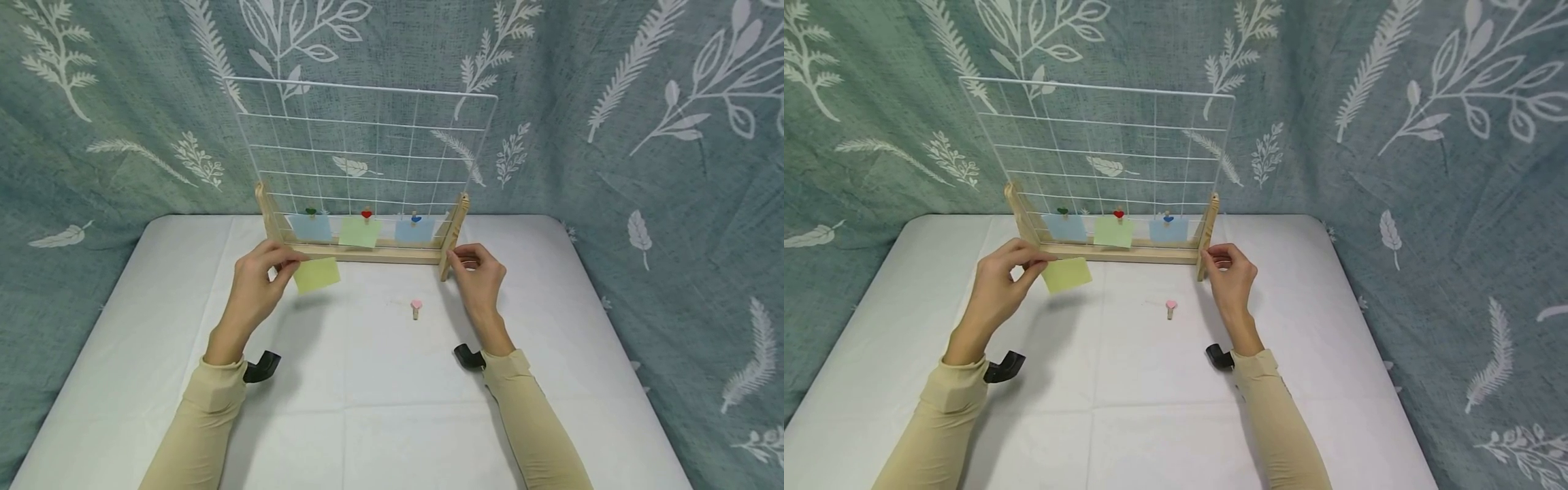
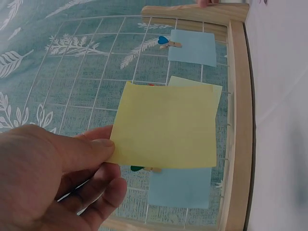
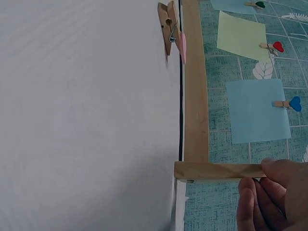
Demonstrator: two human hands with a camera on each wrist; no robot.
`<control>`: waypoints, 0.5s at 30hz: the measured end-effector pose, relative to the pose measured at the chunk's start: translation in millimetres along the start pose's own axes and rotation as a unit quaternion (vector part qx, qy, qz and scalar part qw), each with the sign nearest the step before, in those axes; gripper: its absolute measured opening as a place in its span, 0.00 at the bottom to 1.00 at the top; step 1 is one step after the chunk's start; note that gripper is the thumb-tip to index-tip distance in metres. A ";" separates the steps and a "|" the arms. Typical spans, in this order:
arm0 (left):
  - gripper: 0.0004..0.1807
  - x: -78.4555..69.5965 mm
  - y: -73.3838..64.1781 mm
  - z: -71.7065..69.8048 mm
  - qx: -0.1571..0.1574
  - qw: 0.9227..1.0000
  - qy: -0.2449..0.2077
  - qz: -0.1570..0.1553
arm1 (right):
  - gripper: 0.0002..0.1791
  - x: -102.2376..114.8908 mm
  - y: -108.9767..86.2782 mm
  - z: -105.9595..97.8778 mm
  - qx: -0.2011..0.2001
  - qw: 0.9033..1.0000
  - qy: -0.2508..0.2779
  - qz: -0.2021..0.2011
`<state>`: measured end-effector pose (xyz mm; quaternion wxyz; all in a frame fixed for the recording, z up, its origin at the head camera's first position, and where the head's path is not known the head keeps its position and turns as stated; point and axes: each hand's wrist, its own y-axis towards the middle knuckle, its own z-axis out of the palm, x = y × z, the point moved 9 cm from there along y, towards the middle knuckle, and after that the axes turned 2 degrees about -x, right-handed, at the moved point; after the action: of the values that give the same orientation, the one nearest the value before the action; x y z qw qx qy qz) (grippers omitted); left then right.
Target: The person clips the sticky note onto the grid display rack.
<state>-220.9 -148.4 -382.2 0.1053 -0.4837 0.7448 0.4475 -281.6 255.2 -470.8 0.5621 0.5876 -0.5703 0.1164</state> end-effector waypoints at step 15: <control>0.11 -20.4 23.1 8.6 -0.017 0.999 -0.026 0.026 | 0.09 3.8 -1.0 -1.3 -0.003 1.000 0.000 -0.012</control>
<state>-231.7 -126.0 -362.0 0.1047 -0.4545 0.7461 0.4751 -278.9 253.9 -467.9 0.5651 0.5924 -0.5640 0.1078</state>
